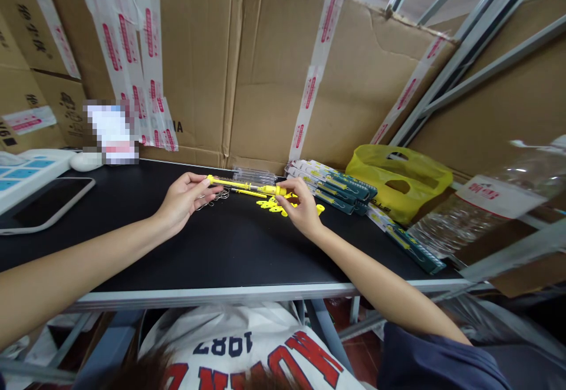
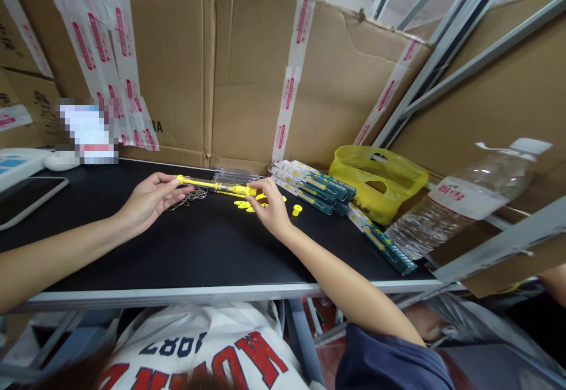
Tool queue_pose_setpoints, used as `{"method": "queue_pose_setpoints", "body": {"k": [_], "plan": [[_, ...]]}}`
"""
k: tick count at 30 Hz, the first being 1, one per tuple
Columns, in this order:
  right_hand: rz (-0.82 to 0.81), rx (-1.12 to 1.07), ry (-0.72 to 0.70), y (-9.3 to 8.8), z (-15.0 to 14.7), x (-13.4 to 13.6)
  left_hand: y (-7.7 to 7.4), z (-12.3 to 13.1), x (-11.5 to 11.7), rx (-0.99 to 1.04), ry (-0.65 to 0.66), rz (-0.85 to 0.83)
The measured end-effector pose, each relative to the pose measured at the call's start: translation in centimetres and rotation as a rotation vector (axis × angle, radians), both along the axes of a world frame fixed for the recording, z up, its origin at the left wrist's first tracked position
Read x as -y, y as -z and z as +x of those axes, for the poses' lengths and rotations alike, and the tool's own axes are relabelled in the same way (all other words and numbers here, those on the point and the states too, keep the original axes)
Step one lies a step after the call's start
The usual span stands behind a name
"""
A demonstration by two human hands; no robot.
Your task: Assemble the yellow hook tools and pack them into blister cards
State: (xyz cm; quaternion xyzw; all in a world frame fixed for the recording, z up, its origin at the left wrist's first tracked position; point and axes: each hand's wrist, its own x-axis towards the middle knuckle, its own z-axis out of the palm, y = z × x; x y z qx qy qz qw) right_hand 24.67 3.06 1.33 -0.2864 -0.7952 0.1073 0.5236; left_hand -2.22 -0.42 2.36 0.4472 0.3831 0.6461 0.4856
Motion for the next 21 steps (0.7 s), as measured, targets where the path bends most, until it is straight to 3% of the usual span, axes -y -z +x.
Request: {"method": "queue_pose_setpoints", "body": {"k": [8,21], "plan": [[-0.142,-0.026,-0.094,0.9,-0.1,-0.6,0.0,0.0,0.1,0.004,0.024,0.006],[-0.204,0.02,-0.154,1.2,-0.1,-0.2,0.0,-0.3,-0.3,0.011,0.036,-0.01]]}}
